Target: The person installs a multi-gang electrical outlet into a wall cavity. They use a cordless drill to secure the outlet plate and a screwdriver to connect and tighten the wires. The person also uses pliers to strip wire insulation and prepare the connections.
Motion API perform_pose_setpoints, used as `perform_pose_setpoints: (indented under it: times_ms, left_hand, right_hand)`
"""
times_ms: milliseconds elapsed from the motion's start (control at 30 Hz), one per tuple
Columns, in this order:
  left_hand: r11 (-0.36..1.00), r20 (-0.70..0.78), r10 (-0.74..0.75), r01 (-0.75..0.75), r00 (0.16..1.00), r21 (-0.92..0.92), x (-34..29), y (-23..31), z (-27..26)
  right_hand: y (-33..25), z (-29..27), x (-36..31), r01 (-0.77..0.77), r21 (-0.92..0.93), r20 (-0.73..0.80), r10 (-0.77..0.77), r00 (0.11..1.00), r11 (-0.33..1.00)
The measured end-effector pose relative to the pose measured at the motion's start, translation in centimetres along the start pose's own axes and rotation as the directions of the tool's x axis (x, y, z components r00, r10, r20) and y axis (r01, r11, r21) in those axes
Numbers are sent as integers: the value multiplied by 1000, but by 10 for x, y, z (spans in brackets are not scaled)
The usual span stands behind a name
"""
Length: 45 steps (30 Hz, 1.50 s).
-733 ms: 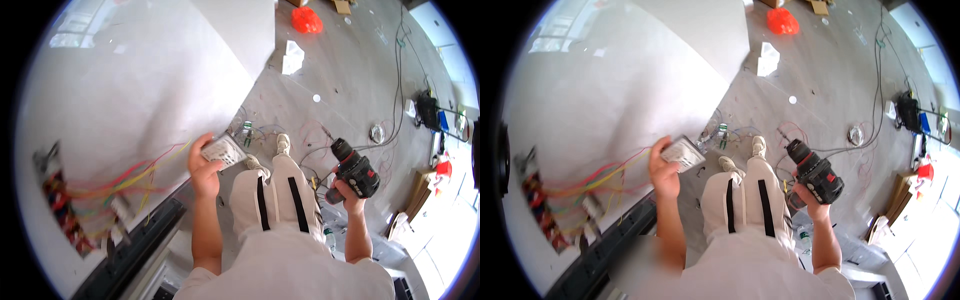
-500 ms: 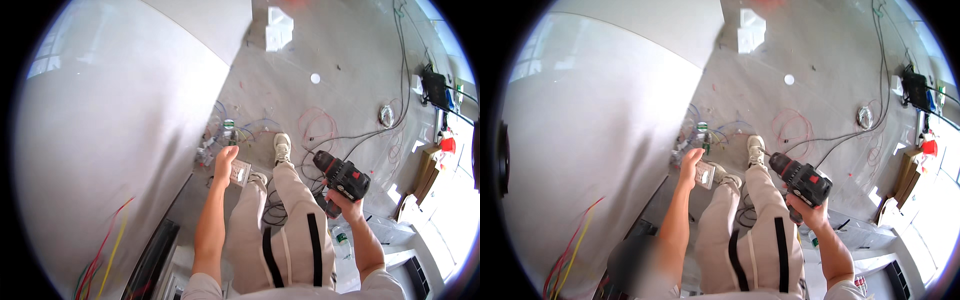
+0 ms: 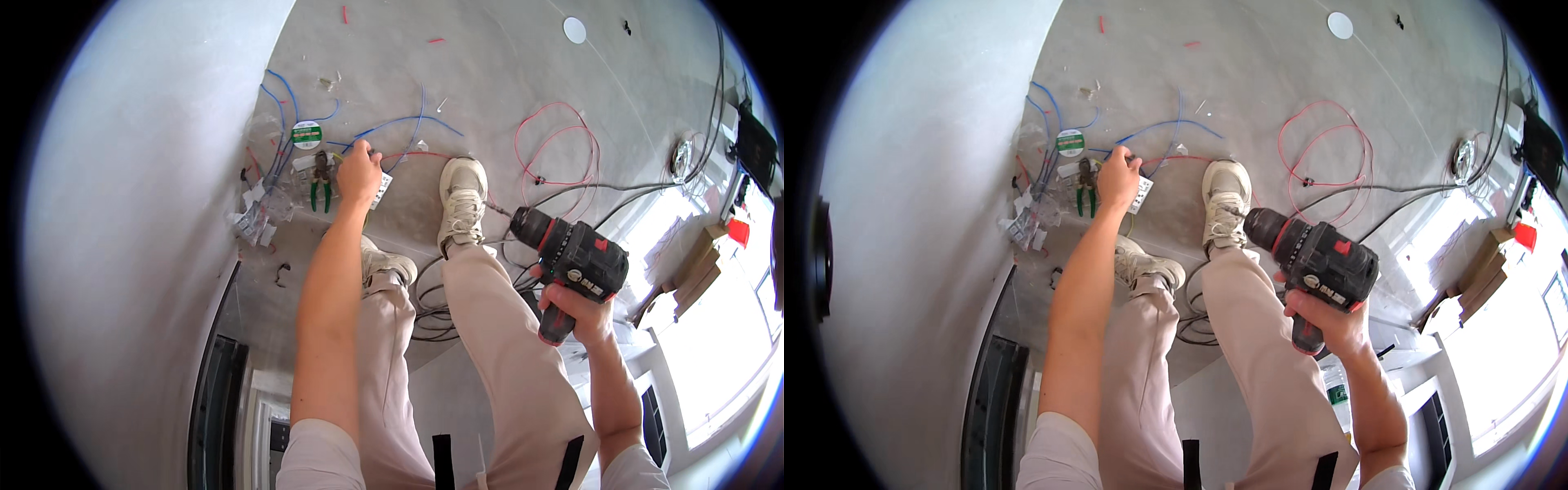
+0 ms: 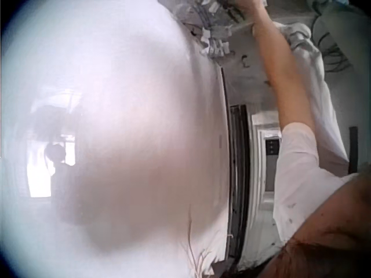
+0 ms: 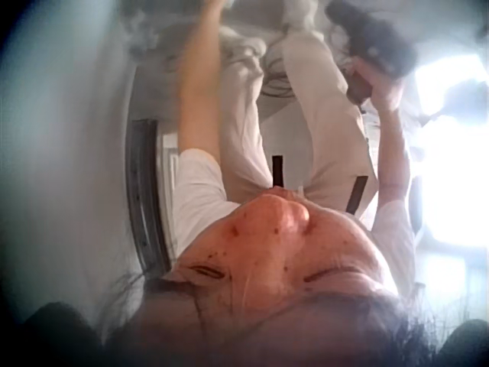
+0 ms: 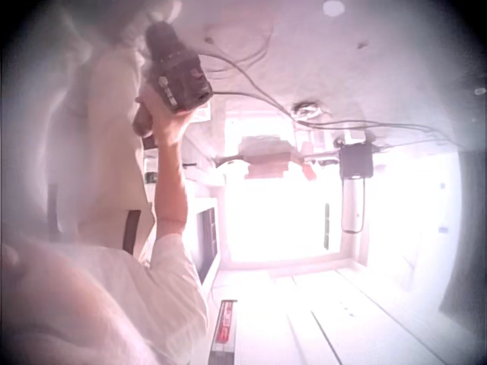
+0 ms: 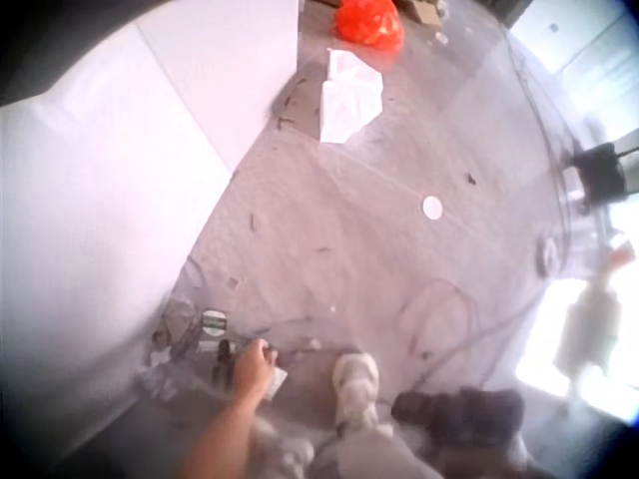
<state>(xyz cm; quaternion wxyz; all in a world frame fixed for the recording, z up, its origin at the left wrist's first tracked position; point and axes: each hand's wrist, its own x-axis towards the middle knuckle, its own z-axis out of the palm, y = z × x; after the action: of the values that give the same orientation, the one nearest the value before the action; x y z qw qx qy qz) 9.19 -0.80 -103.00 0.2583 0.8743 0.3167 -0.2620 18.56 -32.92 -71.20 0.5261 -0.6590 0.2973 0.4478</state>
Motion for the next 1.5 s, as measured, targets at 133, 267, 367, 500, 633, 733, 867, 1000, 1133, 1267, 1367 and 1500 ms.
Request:
perform_pose_setpoints:
  times_ms: [133, 267, 367, 500, 633, 733, 867, 1000, 1133, 1267, 1367, 1500]
  left_hand:
    - [984, 35, 62, -67, 997, 167, 13, -2, 6]
    - [981, 78, 147, -155, 986, 113, 14, 10, -11]
    - [882, 16, 173, -148, 985, -448, -20, 48, -64]
    - [388, 96, 66, 63, 993, -919, -151, 154, -229]
    - [267, 56, 131, 19, 990, -964, -277, 218, -408]
    - [94, -66, 256, -93, 965, -991, -361, 265, -526]
    - [-2, -248, 362, -265, 899, -964, -446, 305, -627]
    - [27, -396, 405, -444, 824, -896, -500, 341, -688]
    - [88, -474, 429, -558, 769, -825, -538, 348, -719]
    - [203, -504, 415, -618, 757, -760, -578, 363, -738]
    - [302, -508, 445, -657, 738, -690, -596, 367, -747]
    - [387, -450, 487, -646, 749, -658, -621, 376, -756]
  right_hand:
    - [1, 5, -8, -25, 2, 20, 25, 999, 1000]
    - [-16, 13, -24, -46, 60, 9, 45, 999, 997]
    - [-36, 13, -47, 1, 111, 55, -7, 998, 994]
    - [-83, 19, -128, 42, 249, 122, -75, 990, 968]
    - [-142, 24, -246, 278, 163, 189, -306, 933, 947]
    - [-193, 19, -334, 323, 129, 307, -347, 886, 938]
    - [-231, 11, -410, 648, 80, 396, -621, 676, 757]
    - [-279, -5, -451, 896, 136, 447, -833, 325, 423]
    - [-293, -7, -478, 868, 168, 511, -794, 328, 467]
    - [-296, -14, -492, 775, 218, 576, -719, 389, 593]
    - [-285, -16, -485, 750, 239, 579, -710, 400, 617]
    - [-288, -23, -500, 491, 378, 657, -601, 454, 785]
